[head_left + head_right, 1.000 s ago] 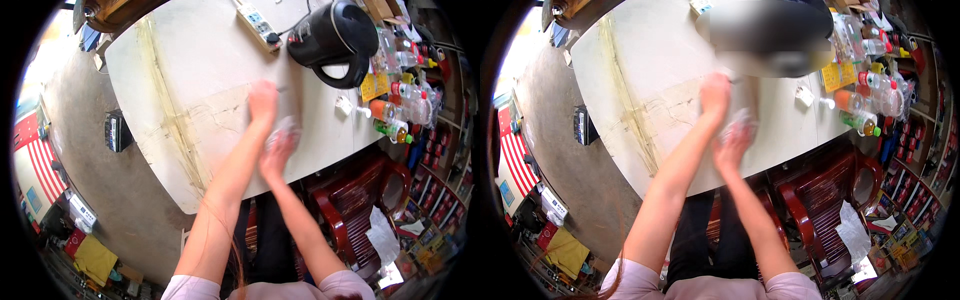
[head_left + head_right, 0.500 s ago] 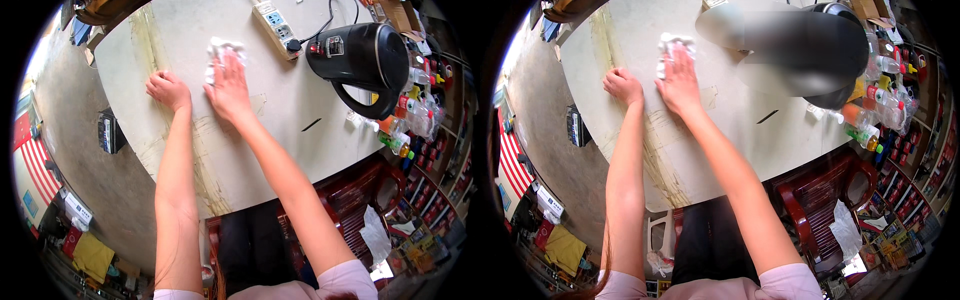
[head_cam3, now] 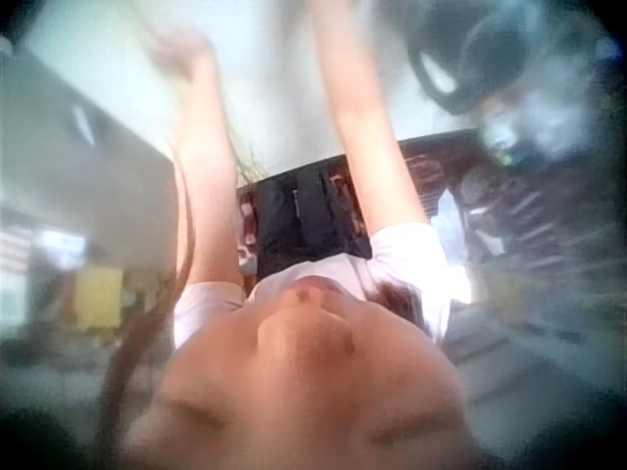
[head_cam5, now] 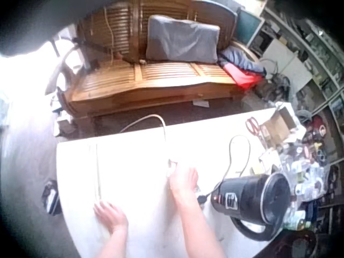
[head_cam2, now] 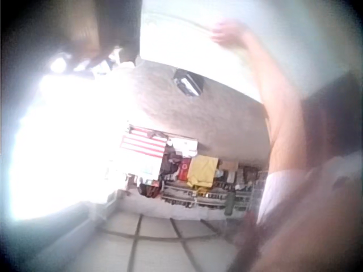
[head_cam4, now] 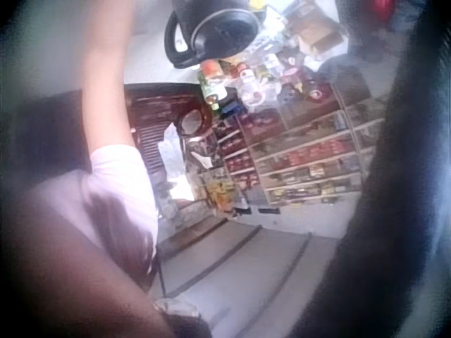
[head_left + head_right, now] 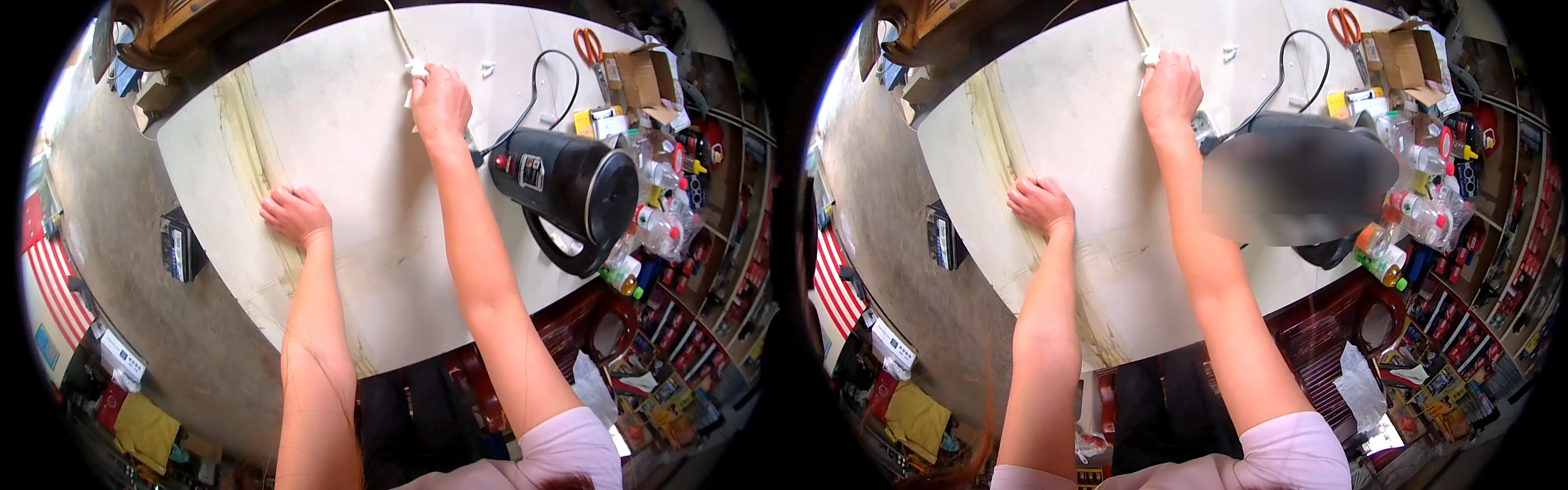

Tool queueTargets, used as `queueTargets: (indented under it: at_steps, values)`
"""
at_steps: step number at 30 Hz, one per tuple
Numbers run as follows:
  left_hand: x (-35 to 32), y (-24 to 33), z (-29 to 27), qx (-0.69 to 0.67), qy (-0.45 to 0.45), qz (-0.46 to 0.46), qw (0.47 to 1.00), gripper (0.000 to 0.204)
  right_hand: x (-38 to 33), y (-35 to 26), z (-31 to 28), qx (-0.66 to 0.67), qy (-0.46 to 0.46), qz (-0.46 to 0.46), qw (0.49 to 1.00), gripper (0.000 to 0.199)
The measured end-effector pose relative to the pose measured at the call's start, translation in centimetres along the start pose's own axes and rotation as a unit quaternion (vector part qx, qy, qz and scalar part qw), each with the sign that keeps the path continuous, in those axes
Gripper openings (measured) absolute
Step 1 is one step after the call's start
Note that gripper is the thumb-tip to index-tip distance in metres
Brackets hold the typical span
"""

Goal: The person moves a cardboard box, picks up a cloth, wets it at a sink, and wipes a table and a wooden chair. They handle a kettle and other items on the table before wiping the chair's seat and backrest.

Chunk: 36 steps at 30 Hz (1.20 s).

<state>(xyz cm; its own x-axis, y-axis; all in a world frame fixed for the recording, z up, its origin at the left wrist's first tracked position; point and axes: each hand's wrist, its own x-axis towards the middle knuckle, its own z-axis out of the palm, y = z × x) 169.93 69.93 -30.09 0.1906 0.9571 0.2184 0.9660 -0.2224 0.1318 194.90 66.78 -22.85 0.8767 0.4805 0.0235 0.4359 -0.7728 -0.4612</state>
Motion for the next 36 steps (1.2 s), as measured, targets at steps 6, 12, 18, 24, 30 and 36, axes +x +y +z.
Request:
queueTargets:
  at_steps: [6,12,18,24,30,36]
  values:
    - [-0.1,0.0,0.1,0.024,-0.014,-0.004,1.0,0.02,-3.8,-1.4,-3.9,-0.08,-0.277,-0.003,0.958,0.017]
    - [-0.2,-0.1,0.0,0.023,-0.025,0.0,0.999,0.021,-3.7,0.0,-7.1,0.235,-0.017,0.142,0.961,0.024]
    - [-0.1,0.0,-0.1,0.036,-0.058,-0.012,0.998,0.022,-2.6,2.2,-3.1,0.103,0.192,0.128,0.967,0.025]
    - [-0.1,0.1,-0.4,0.028,-0.069,-0.019,0.997,0.023,-1.5,5.4,-2.3,0.136,-0.048,0.184,0.972,0.026]
    - [-0.1,0.0,-0.3,0.033,-0.05,0.003,0.998,0.024,4.4,6.9,-0.2,-0.068,0.14,0.028,0.987,0.029]
    - [-0.1,0.1,-0.4,0.037,-0.066,-0.007,0.997,0.023,2.9,6.1,-2.9,-0.158,0.059,0.043,0.985,0.02]
